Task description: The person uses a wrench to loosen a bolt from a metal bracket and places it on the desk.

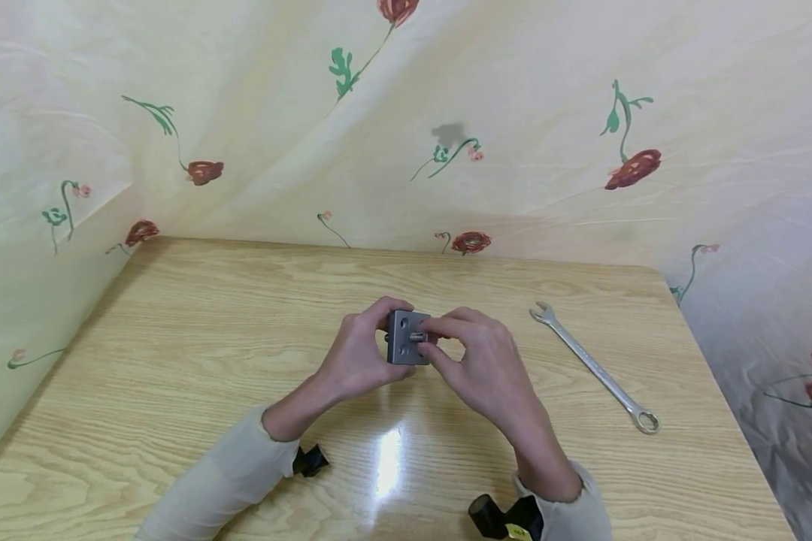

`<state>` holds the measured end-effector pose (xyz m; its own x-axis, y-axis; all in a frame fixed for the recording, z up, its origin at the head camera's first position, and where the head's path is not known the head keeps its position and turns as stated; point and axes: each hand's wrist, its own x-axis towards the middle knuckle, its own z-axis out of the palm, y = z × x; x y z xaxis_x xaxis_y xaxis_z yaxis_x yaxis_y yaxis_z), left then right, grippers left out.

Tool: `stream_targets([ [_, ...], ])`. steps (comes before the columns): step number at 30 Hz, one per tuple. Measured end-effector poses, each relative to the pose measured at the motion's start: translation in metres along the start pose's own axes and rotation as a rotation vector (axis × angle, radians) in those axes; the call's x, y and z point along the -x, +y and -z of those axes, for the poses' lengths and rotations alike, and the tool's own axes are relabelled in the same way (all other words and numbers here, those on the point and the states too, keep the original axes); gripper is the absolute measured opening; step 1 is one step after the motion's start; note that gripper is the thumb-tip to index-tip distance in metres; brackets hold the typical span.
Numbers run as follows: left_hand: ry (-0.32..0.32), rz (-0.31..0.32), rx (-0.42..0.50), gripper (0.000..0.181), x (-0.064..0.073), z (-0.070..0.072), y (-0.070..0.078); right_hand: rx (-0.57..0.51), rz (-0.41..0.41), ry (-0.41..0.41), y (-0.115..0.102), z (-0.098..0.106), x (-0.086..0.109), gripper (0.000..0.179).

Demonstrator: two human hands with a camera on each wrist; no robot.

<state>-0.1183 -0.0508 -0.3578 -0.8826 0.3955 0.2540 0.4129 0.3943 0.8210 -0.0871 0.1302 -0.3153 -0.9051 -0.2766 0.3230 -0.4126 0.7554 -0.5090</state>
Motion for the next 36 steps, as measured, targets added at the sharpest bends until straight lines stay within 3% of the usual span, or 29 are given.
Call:
stream_targets([
  [14, -0.006, -0.001, -0.002, 0.064, 0.001, 0.001, 0.001, -0.035, 0.131, 0.060, 0.002, -0.004, -0.001, 0.020],
  [28, -0.005, -0.013, 0.006, 0.063, 0.001, 0.001, 0.002, -0.058, 0.189, 0.105, 0.002, -0.009, -0.001, 0.022],
  [36, -0.007, 0.006, 0.013, 0.064, 0.001, 0.003, 0.003, -0.054, 0.209, 0.008, 0.005, 0.002, -0.002, 0.028],
])
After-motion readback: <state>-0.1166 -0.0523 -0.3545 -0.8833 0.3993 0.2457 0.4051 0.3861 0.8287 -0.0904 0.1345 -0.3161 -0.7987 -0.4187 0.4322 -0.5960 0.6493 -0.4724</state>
